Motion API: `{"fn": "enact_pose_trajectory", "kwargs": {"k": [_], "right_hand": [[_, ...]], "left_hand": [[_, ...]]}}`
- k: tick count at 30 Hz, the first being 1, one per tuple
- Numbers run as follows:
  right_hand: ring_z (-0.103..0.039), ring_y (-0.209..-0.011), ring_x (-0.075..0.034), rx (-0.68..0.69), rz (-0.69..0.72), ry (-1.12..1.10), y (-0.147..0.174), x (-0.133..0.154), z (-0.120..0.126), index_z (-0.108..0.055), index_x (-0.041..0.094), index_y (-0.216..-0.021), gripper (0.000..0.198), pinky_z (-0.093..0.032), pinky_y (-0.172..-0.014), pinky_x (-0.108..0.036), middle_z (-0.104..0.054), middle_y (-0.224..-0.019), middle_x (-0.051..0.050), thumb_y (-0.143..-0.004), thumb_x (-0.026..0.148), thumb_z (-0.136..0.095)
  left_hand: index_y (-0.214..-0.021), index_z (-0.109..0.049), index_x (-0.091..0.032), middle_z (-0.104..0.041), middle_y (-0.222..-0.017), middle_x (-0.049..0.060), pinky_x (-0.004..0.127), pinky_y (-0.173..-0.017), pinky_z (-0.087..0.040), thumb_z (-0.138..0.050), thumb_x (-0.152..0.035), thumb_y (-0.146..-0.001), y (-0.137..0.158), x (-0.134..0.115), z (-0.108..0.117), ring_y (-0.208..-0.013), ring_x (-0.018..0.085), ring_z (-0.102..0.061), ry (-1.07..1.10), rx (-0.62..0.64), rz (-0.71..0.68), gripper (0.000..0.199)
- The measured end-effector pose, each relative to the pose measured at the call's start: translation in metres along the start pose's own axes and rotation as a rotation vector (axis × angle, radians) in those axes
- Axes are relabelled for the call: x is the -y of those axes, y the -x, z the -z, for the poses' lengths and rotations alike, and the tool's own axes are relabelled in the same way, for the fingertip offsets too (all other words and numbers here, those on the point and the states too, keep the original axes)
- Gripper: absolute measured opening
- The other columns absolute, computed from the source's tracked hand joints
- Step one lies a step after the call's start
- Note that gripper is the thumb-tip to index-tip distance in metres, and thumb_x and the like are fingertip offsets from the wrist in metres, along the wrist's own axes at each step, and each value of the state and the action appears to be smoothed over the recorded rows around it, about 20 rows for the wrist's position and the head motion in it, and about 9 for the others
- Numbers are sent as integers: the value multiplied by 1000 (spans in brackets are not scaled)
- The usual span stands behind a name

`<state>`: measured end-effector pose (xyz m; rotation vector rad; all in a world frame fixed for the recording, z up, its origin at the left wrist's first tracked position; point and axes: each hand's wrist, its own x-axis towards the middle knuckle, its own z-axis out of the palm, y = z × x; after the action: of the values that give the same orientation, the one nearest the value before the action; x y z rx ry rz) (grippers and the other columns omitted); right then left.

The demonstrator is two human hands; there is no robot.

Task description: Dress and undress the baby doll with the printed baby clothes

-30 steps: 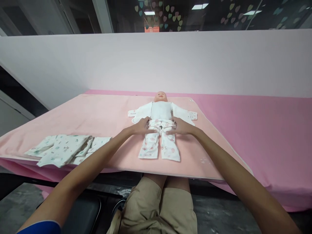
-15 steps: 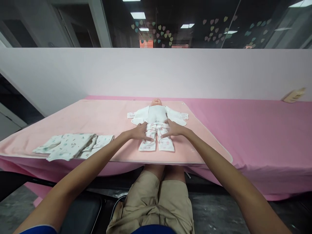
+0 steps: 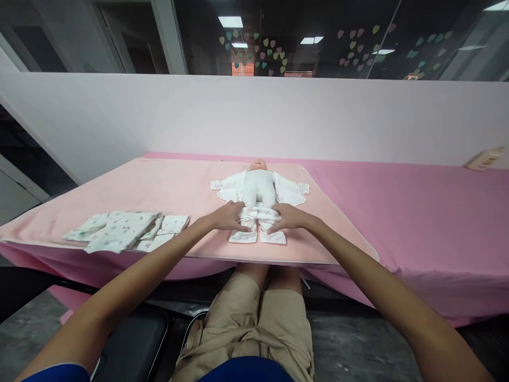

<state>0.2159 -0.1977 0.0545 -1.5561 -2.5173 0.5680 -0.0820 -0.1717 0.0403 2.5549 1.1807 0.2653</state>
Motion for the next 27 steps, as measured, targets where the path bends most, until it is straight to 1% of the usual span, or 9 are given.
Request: {"fn": "enact_pose_trajectory", "kwargs": {"k": [3, 8, 11, 14, 16, 20, 23, 25, 27], "right_hand": [[-55, -78, -22, 4, 57, 15, 5, 1, -4, -53, 23, -79, 58, -32, -66, -30, -62, -84, -2, -72, 71, -83], [-57, -85, -25, -84, 191, 84, 22, 2, -13, -58, 22, -86, 59, -37, -70, -31, -66, -94, -6, -69, 68, -89], [-61, -88, -25, -152, 291, 102, 33, 7, -23, -62, 21, -88, 43, -40, -76, -33, -69, -95, -7, -85, 60, -81], [-64, -107, -28, -290, 431, 114, 44, 14, -38, -69, 21, -109, 23, -41, -87, -36, -74, -114, -11, -99, 42, -68], [-63, -108, -29, -399, 431, 154, 54, 20, -48, -70, 20, -112, 19, -39, -86, -37, -75, -115, -13, -103, 36, -63], [-62, -90, -27, -504, 337, 194, 81, 37, -58, -66, 20, -95, 13, -36, -78, -38, -74, -94, -11, -100, 31, -63], [-60, -83, -25, -431, 301, 123, 106, 61, -41, -63, 21, -92, 21, -36, -76, -36, -72, -90, -8, -98, 40, -71], [-60, -81, -24, -351, 275, 55, 121, 81, -17, -62, 22, -91, 37, -37, -73, -35, -71, -89, -6, -92, 56, -78], [-60, -82, -24, -307, 236, -17, 132, 97, 16, -64, 23, -95, 52, -39, -71, -34, -71, -95, -6, -85, 70, -81]], "left_hand": [[-111, -60, -19, -71, -111, 13, 41, -84, -48, -75, -81, -72, 2, -4, 1, -110, 38, -63, -65, 12, -19, 75], [-108, -60, -19, -70, -112, 12, 40, -83, -47, -78, -80, -72, 18, -8, -8, -109, 36, -61, -108, -25, -111, 73], [-107, -61, -19, -72, -109, 11, 41, -83, -46, -74, -72, -83, 30, -13, -18, -105, 33, -61, -146, -80, -147, 59], [-109, -64, -20, -74, -108, 11, 42, -86, -46, -71, -56, -93, 45, -21, -26, -103, 32, -62, -181, -170, -176, 41], [-107, -64, -20, -73, -104, 12, 42, -85, -46, -69, -48, -95, 57, -27, -30, -99, 31, -62, -191, -234, -185, 31], [-97, -63, -20, -70, -93, 11, 40, -80, -45, -69, -51, -95, 86, -48, -27, -90, 29, -61, -151, -288, -197, 32], [-98, -62, -20, -69, -93, 10, 41, -80, -46, -71, -58, -92, 106, -68, -11, -89, 29, -61, -89, -243, -212, 40], [-100, -61, -20, -69, -95, 9, 41, -80, -48, -74, -64, -87, 113, -82, 10, -89, 29, -61, -30, -200, -187, 47], [-104, -61, -21, -70, -100, 9, 39, -77, -49, -80, -71, -80, 115, -94, 41, -91, 29, -62, 48, -164, -156, 58]]}}
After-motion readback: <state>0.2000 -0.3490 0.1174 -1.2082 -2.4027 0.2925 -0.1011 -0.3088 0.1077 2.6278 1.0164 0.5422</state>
